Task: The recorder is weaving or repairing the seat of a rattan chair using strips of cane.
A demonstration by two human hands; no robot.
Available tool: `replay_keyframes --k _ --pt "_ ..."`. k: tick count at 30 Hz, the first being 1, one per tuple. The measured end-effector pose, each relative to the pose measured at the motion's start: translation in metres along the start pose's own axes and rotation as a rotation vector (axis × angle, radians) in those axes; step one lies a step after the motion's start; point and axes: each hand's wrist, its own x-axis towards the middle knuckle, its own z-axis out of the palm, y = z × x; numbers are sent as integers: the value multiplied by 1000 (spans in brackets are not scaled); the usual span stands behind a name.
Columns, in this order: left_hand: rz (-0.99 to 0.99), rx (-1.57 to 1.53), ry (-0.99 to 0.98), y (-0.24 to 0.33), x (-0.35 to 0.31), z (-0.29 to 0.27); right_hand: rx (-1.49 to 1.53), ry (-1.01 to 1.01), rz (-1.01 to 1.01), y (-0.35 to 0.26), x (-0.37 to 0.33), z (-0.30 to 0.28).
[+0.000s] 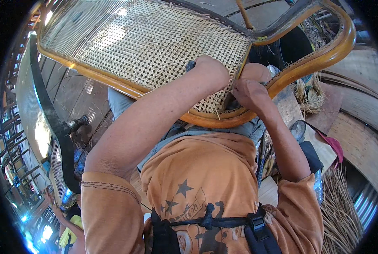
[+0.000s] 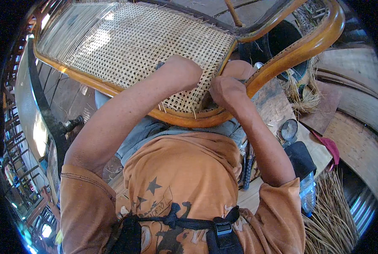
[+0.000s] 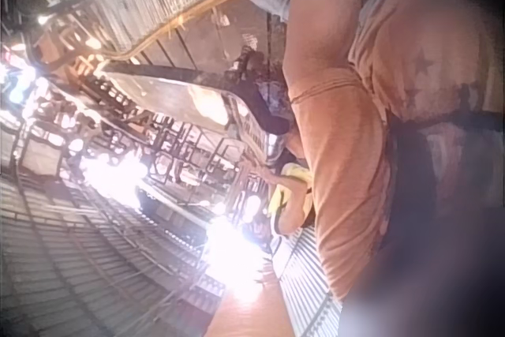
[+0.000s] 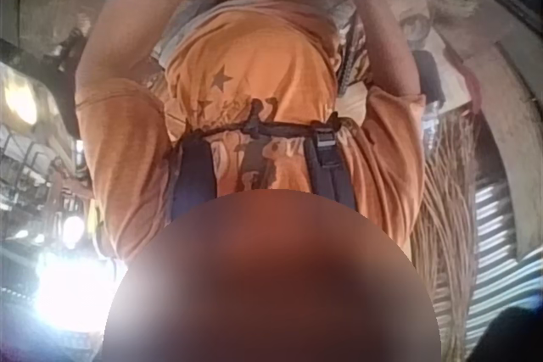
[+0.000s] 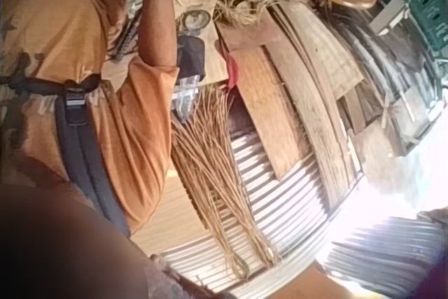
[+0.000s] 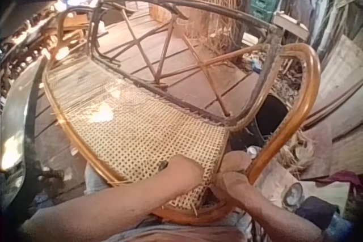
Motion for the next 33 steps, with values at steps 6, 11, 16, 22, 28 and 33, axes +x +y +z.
replay_keyframes --k 6,11,16,22,28,33 --pt "-3 -15 40 -1 -4 3 25 -13 -13 0 1 -3" --pt "-16 -13 33 0 -4 2 20 -20 -36 1 1 -3" --pt "-25 -21 8 1 -4 0 47 -285 186 -15 4 -24" --pt "-18 -2 9 4 0 0 -96 47 -68 6 -2 9" --pt "20 181 39 21 -5 0 -68 -78 -2 -3 1 1" --pt "41 202 93 18 -4 9 43 -73 80 -5 -1 8"
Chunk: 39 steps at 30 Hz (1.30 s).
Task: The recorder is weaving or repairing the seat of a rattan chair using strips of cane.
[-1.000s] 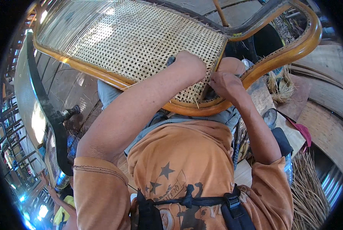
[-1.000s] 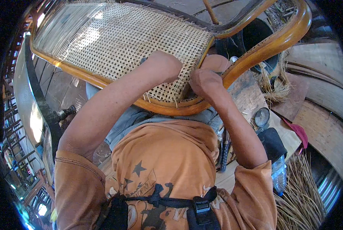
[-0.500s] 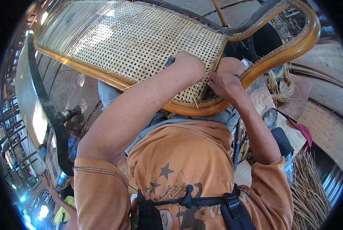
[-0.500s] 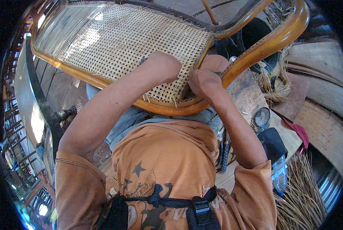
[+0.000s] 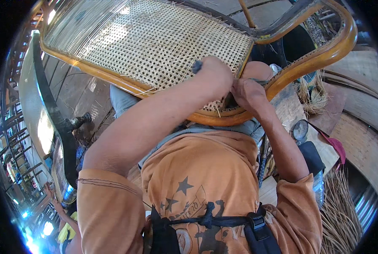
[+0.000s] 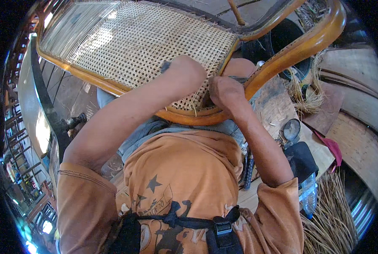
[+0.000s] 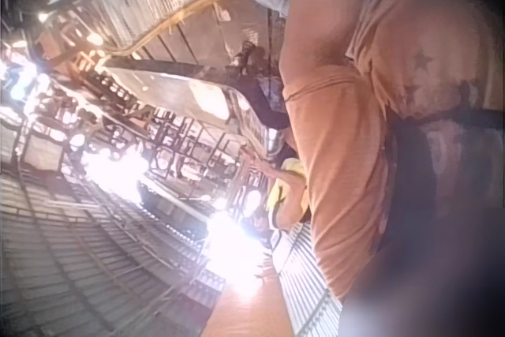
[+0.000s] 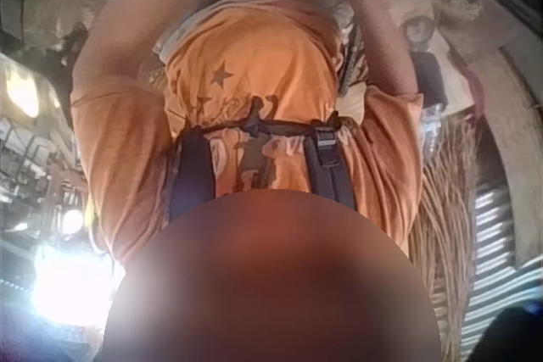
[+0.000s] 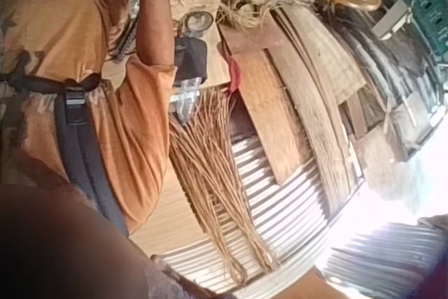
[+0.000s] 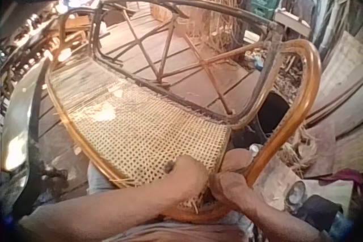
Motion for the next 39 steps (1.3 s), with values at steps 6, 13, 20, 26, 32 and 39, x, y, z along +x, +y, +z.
replay_keyframes --k 6,13,20,26,32,39 --pt "-45 -193 26 -15 0 13 26 -102 47 -17 -2 -20" --pt "-107 -234 -115 -9 8 5 0 40 45 -15 3 -4" --pt "-104 -299 -116 -37 -3 18 -84 -180 60 -22 17 -30" --pt "-208 -334 -157 -70 -88 2 431 498 -301 -22 20 -21" --pt "-178 -393 6 -50 -64 12 519 -29 25 -43 1 -38" --pt "-54 -274 -32 -36 -23 17 272 46 106 -25 0 -8"
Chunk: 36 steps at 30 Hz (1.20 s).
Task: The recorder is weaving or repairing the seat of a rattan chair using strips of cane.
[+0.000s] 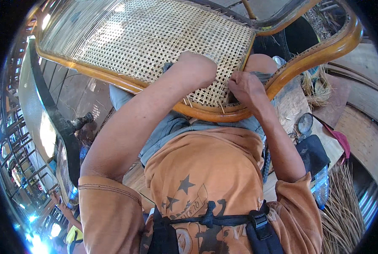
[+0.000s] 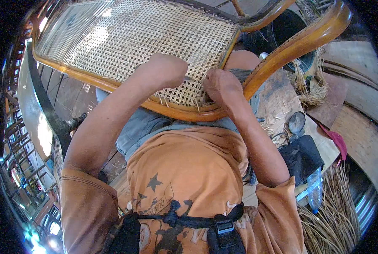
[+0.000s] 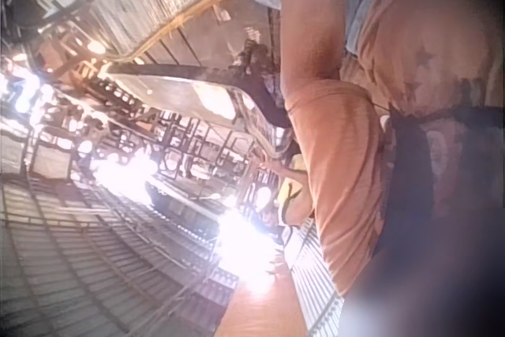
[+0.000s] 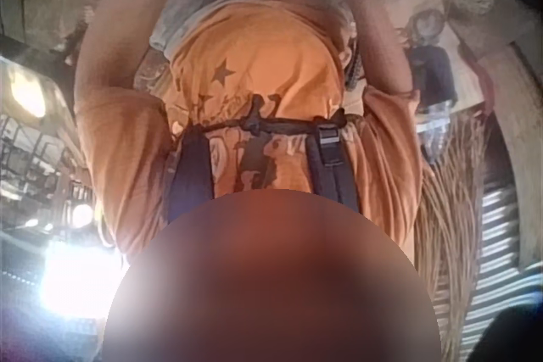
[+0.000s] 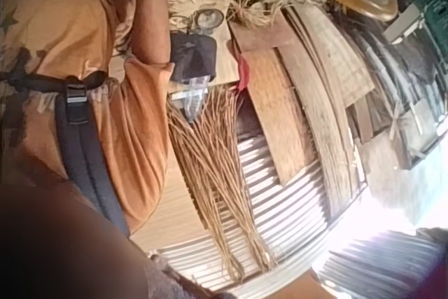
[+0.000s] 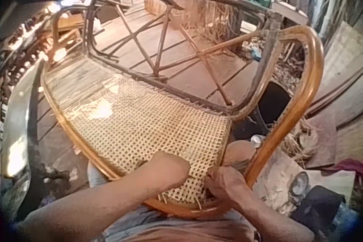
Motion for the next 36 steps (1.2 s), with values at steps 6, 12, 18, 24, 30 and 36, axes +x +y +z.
replay_keyframes --k 6,12,18,24,30,36 --pt "22 100 -31 16 15 -7 -19 -130 107 -11 6 -6" --pt "42 3 -51 10 20 0 -82 -131 65 -3 9 5" --pt "27 -82 15 -1 12 18 -198 -92 84 -21 2 6" --pt "-36 -80 6 6 19 7 -247 70 -224 -16 -3 0" --pt "-176 -143 20 -25 -12 13 -352 183 -435 -1 1 -1" --pt "-174 -223 150 -46 -42 48 -404 81 -425 -1 7 -4"
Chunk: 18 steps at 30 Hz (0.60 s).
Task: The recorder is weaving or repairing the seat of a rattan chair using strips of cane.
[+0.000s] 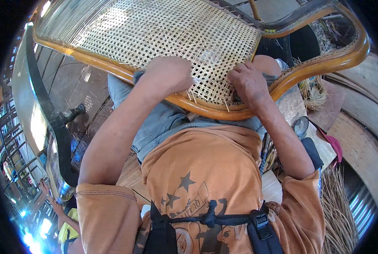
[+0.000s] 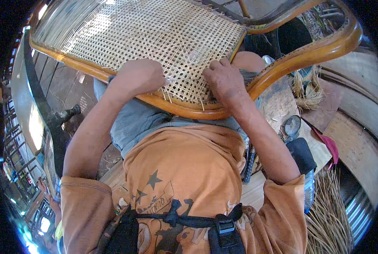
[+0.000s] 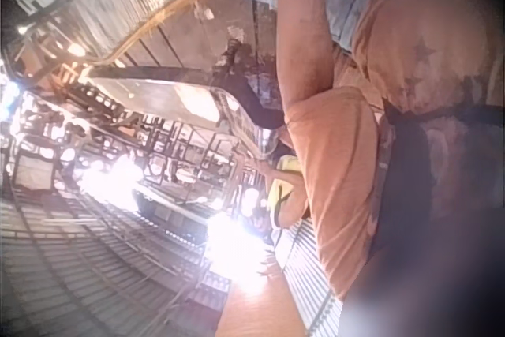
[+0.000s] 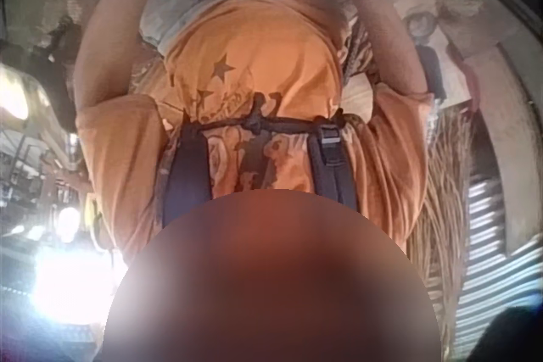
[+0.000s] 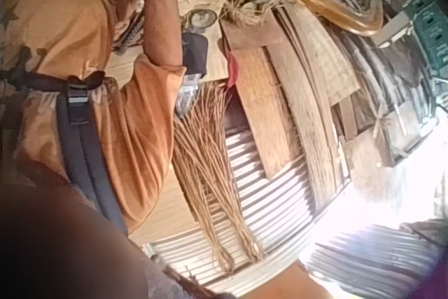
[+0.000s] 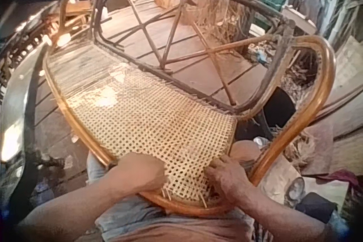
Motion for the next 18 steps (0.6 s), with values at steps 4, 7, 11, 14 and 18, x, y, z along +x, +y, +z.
replay_keyframes --k 4,7,11,14,18 --pt "-72 -102 43 -2 -17 7 -45 11 71 12 -1 -13" --pt "-45 -244 139 -5 -23 12 -115 37 101 17 -1 -14" --pt "-74 -539 62 8 -18 0 -180 -314 262 29 9 -9" --pt "-109 -457 73 19 -9 12 226 -327 286 25 3 -10" --pt "-55 -294 162 19 1 28 280 -209 275 16 -5 -22"
